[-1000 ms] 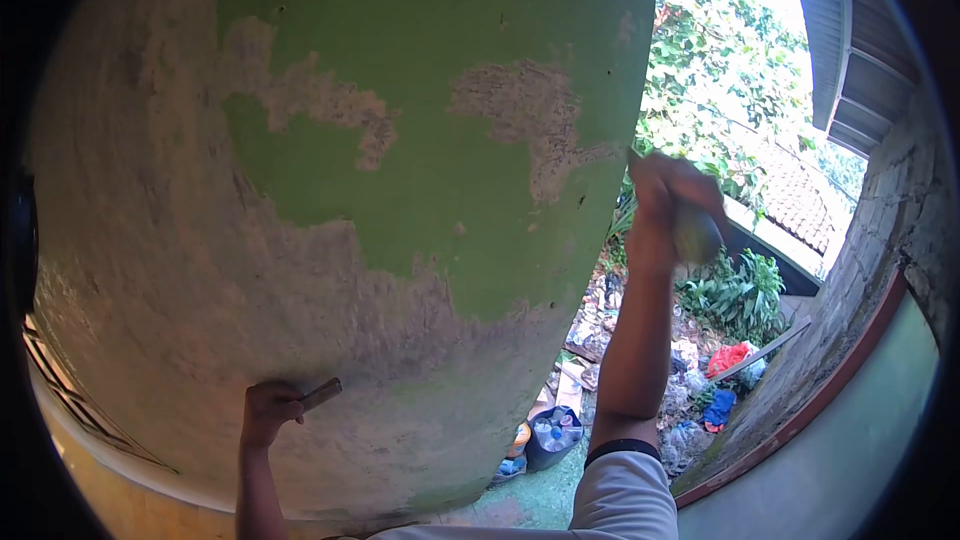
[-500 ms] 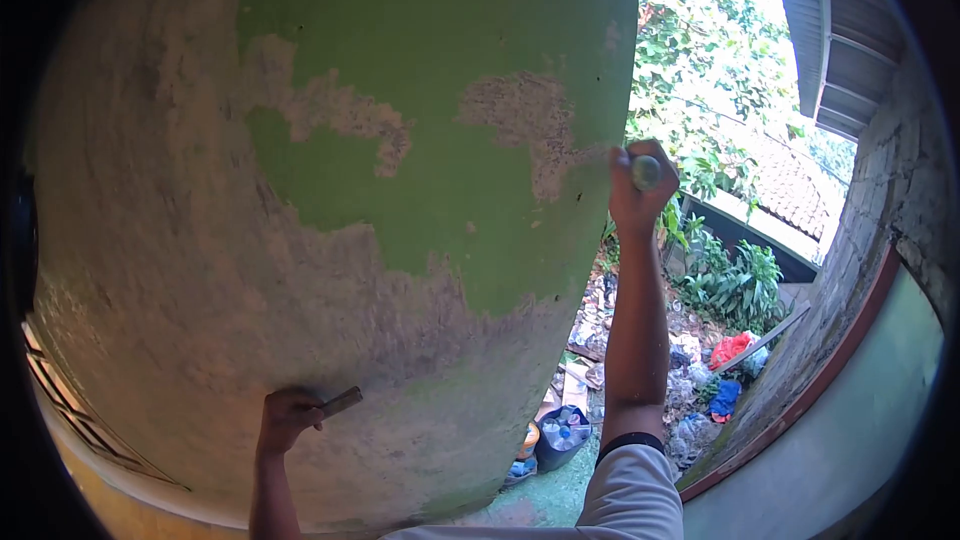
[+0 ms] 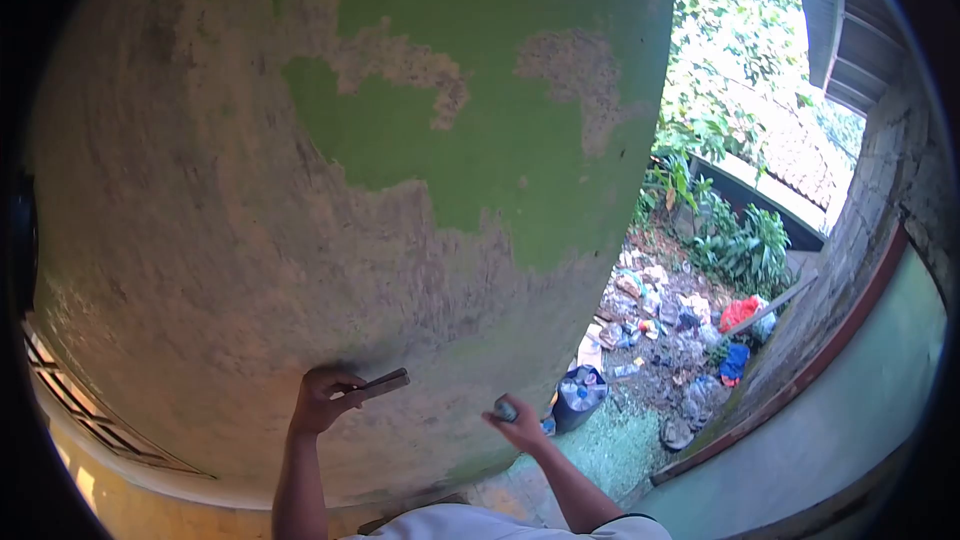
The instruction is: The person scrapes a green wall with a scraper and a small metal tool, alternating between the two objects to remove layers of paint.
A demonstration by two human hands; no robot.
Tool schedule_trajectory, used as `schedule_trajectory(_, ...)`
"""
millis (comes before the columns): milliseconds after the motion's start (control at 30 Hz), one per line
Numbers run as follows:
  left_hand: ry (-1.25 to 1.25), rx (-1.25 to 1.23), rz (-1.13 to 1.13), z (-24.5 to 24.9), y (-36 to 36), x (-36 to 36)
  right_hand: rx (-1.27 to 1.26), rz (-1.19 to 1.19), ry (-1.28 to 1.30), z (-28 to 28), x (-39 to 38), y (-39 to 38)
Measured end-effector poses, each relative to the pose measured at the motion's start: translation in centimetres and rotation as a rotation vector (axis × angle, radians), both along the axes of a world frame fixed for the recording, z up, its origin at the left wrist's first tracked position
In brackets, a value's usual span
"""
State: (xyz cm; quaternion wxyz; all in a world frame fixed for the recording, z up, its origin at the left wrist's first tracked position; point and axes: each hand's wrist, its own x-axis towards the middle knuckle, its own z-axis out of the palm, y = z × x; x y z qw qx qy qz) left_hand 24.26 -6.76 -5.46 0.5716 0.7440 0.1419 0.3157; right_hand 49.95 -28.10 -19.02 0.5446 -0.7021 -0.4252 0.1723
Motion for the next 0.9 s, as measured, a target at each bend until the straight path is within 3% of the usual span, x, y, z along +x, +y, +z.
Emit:
schedule_trajectory(167, -0.001, 0.002, -0.032, -0.2, 0.4, 0.0, -0.346, -0.022, 0.254, -9.3, -5.1, -3.2)
schedule_trajectory(267, 0.004, 0.048, -0.04, -0.5, 0.7, -0.1, -0.566, 0.002, 0.219, -14.8, -5.7, -5.8)
schedule_trajectory(367, -0.01, 0.071, -0.066, -0.6, 0.7, -0.2, -0.847, -0.026, 0.213, -25.2, -4.5, -10.8)
schedule_trajectory(500, 0.008, 0.098, -0.055, -1.0, 0.9, -0.2, -1.282, -0.264, 0.325, -33.2, -4.0, -19.4)
schedule_trajectory(600, 0.0, 0.113, -0.059, -1.2, 1.2, -0.2, -1.212, -0.297, 0.493, -27.6, -5.7, -20.3)
schedule_trajectory(700, 0.002, 0.12, -0.053, -1.7, 1.0, -0.3, -1.096, -0.4, 0.55, -27.6, -7.2, -20.4)
schedule_trajectory(900, 0.036, 0.026, -0.05, -2.1, 1.2, -0.7, -1.177, -0.212, 0.572, -27.3, -7.8, -14.5)
